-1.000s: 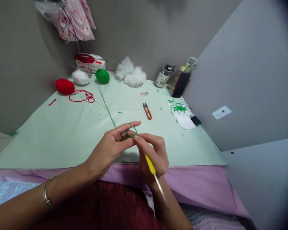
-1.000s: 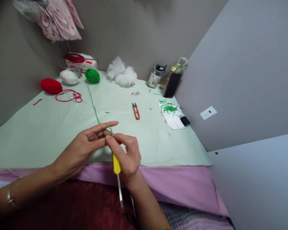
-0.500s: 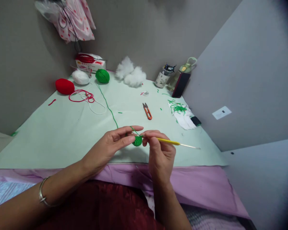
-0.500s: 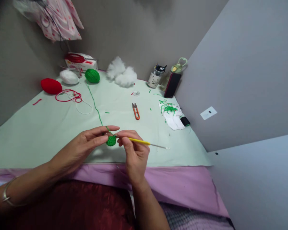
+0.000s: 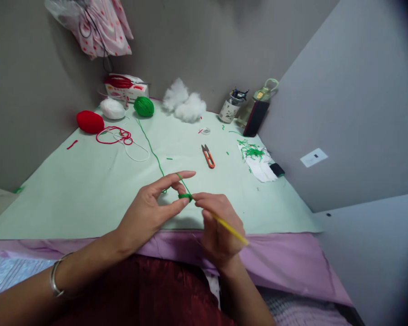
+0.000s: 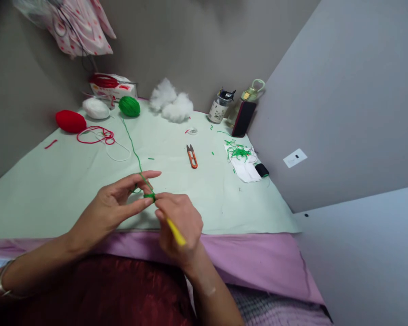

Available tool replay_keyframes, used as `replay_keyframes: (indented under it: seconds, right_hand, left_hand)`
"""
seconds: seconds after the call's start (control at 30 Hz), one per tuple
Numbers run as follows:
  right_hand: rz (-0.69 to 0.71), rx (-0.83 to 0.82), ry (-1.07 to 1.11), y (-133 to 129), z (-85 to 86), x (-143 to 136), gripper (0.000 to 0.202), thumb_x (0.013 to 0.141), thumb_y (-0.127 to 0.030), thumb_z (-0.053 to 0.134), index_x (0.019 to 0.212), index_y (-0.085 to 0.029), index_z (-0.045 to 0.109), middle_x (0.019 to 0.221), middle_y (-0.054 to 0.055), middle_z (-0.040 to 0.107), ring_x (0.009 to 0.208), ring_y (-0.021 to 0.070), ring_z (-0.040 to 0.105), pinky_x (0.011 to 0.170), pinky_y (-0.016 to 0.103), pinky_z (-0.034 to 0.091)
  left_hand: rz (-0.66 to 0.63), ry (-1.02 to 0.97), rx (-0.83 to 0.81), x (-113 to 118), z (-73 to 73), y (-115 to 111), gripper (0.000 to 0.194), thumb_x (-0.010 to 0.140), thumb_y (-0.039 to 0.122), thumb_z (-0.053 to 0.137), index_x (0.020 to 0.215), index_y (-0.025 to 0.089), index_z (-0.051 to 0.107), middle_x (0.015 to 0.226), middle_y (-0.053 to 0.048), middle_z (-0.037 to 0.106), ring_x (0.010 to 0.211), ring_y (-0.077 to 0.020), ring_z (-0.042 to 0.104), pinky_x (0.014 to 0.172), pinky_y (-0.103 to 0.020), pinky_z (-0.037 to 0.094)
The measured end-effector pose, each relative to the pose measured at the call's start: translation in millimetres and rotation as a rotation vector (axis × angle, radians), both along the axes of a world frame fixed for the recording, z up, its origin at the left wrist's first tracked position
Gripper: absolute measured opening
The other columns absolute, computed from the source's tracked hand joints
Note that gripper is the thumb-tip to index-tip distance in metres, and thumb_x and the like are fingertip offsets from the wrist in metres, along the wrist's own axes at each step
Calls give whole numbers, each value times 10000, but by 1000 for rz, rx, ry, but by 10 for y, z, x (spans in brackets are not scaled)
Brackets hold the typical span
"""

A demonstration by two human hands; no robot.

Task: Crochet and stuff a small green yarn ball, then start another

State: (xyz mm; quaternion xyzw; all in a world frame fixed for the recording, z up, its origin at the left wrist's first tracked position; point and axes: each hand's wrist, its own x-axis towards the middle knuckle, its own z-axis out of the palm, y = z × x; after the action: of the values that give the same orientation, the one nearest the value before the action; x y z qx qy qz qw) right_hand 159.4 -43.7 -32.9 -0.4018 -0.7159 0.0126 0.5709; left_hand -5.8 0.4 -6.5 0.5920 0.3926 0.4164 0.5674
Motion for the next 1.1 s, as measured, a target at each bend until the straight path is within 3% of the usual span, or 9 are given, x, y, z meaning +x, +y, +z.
replay_keyframes:
  seconds: [0.17, 0.3, 0.4, 0.47, 0.67, 0.8, 0.9, 1.0, 1.1]
  right_hand:
    - [-205, 183, -187, 32, -133, -34, 386, 924, -84, 668, 1247, -290, 710, 1061, 68, 737, 947, 206, 720, 756, 330, 606]
    - [-50, -37, 237, 26, -57, -3, 263, 997, -138, 558, 1122, -274, 744, 927, 49, 728, 843, 193, 700, 712, 359, 586]
    - [83, -181, 547, 54, 23, 1, 208, 1016, -190, 548, 972, -233, 747, 811, 26, 683, 692, 157, 634, 636, 333, 537]
    - [133, -228, 566, 79, 47, -13, 187, 1009, -201, 577, 952, -227, 754, 857, 31, 706, 714, 152, 635, 652, 326, 538]
    - [-1, -112, 234, 58, -45, -60, 268, 979, -96, 603, 1132, -260, 749, 992, 46, 744, 900, 169, 696, 757, 324, 586]
    - [-131, 104, -11, 38, -105, -40, 349, 942, -90, 654, 1222, -282, 737, 1081, 70, 747, 964, 197, 702, 790, 350, 598]
    - [-61, -64, 280, 49, -41, -18, 240, 989, -137, 586, 1096, -268, 755, 914, 42, 733, 817, 181, 685, 703, 344, 573]
    - [64, -211, 527, 69, 39, -30, 189, 1005, -201, 580, 974, -247, 761, 842, 24, 710, 705, 151, 636, 640, 317, 535]
    - [110, -281, 543, 83, 56, -41, 152, 987, -239, 623, 957, -238, 772, 894, 37, 743, 779, 163, 667, 702, 328, 559]
  left_hand:
    - [-94, -261, -357, 71, 9, -32, 539, 836, 281, 802, 1361, 306, 683, 904, 18, 657, 947, -170, 596, 993, -320, 413]
    - [-174, -438, -606, 51, 52, 29, 507, 796, 301, 838, 1280, 193, 736, 880, -25, 703, 901, -171, 599, 918, -299, 427]
    - [-148, -407, -533, 31, 60, 46, 477, 805, 281, 834, 1271, 227, 745, 889, -14, 709, 867, -153, 584, 879, -280, 418]
    - [-162, -363, -461, 37, 44, 32, 448, 816, 285, 830, 1257, 255, 755, 911, -7, 703, 888, -155, 585, 879, -280, 422]
    - [-77, -351, -345, 96, 10, -17, 467, 814, 267, 856, 1267, 297, 747, 873, 28, 684, 864, -132, 600, 889, -257, 440]
    - [-149, -461, -544, 100, 26, 4, 425, 814, 273, 841, 1230, 228, 766, 930, -21, 723, 913, -163, 626, 900, -281, 462]
    - [-170, -491, -622, 80, 28, 34, 363, 810, 260, 825, 1164, 186, 795, 926, -37, 720, 939, -176, 624, 966, -304, 454]
    - [-128, -411, -499, 69, 16, 33, 372, 816, 256, 822, 1186, 231, 787, 913, -16, 718, 943, -176, 620, 958, -301, 441]
    - [-156, -289, -340, 60, -4, 5, 384, 857, 297, 800, 1239, 284, 765, 992, -20, 725, 970, -189, 610, 922, -303, 440]
